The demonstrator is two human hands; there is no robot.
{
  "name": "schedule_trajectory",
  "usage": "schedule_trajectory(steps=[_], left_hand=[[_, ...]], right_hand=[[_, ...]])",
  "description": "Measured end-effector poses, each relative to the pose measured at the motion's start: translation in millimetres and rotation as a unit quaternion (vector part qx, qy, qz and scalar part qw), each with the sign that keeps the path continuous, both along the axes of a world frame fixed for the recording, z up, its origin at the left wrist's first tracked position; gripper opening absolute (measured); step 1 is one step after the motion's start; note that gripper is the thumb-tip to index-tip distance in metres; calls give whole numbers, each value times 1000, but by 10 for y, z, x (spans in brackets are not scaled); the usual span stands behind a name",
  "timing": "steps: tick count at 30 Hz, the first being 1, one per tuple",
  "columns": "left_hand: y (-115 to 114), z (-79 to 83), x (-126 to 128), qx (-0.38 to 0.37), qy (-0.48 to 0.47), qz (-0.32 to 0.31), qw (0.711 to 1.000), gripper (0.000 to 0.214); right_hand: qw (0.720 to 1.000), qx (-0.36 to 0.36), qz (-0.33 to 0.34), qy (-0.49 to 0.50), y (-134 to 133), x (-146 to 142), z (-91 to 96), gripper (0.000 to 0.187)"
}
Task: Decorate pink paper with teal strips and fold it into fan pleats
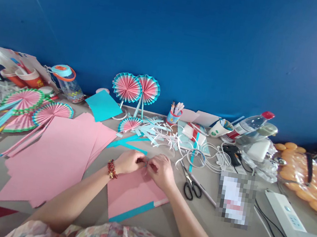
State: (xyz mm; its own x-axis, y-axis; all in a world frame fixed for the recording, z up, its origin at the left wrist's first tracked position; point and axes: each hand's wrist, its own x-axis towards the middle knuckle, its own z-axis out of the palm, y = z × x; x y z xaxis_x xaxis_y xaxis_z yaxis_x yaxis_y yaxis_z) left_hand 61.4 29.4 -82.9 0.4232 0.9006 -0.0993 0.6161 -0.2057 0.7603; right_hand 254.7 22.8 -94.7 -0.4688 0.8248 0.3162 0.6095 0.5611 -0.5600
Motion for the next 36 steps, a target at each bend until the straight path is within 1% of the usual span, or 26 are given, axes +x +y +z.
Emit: schedule_trajectory(steps=[5,9,13,23,27,31,33,36], left_hand=[[5,-17,-8,-3,-5,-10,1000,12],[9,-10,-7,0,-7,-2,1000,10],[29,-9,-21,-1,-13,7,1000,11],[11,50,-6,-11,-22,14,1000,14],[7,66,-14,-17,-29,13,999,15],[18,50,-38,-32,-35,5,999,17],[28,40,-51,-41,-39,0,998,18],[47,32,-69,-51,-48,-6,998,19]], right_hand=[[1000,15,-12,-5,-35,-38,-1,17],[1000,-17,1,7,8,28,-17,15],[999,-46,-7,12,64,111,-40,14],[998,-61,-10,25,48,89,-33,13],[999,-29,-24,10,82,156,4,13],[999,4,-45,-3,181,393,141,13],[995,42,-81,-28,227,559,227,13],[978,93,-175,-64,264,788,306,12]])
